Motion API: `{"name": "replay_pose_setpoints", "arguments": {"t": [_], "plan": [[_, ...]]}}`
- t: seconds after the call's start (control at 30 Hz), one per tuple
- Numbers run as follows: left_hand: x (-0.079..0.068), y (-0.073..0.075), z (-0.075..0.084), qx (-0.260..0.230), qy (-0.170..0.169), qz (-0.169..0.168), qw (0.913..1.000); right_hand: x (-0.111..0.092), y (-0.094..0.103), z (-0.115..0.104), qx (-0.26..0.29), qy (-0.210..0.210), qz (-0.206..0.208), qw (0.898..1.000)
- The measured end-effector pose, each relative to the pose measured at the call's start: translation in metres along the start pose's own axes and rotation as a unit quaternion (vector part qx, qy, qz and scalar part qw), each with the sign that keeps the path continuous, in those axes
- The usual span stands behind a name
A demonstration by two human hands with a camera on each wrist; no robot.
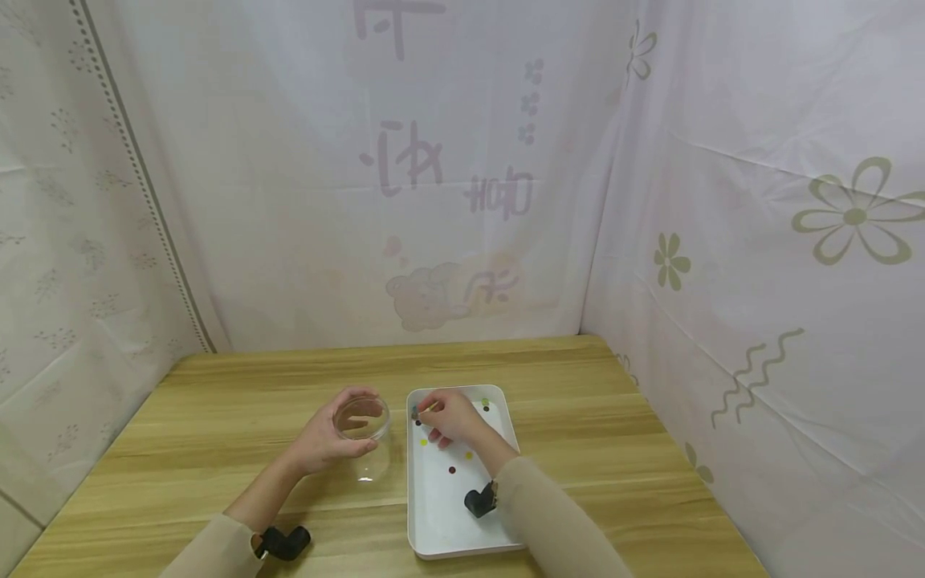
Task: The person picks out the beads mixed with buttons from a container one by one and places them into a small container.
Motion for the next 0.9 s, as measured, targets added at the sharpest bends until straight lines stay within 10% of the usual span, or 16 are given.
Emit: {"name": "replay_pose_setpoints", "arguments": {"t": [0.9], "plan": [[-0.0027,0.0000,0.0045,-0.014,-0.011,-0.002,0.9998,0.0056,-0.0095,0.0075,-0.012,-0.002,0.013,1.000]]}}
Point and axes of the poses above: each hand's wrist, its own x-axis towards the middle knuckle, its own y-axis out of the back of the hand, z = x × y, the point moved 8 cm from there along x, towards the middle knuckle, and after that the axes turned 11 degrees about -z, right-handed, at the moved point
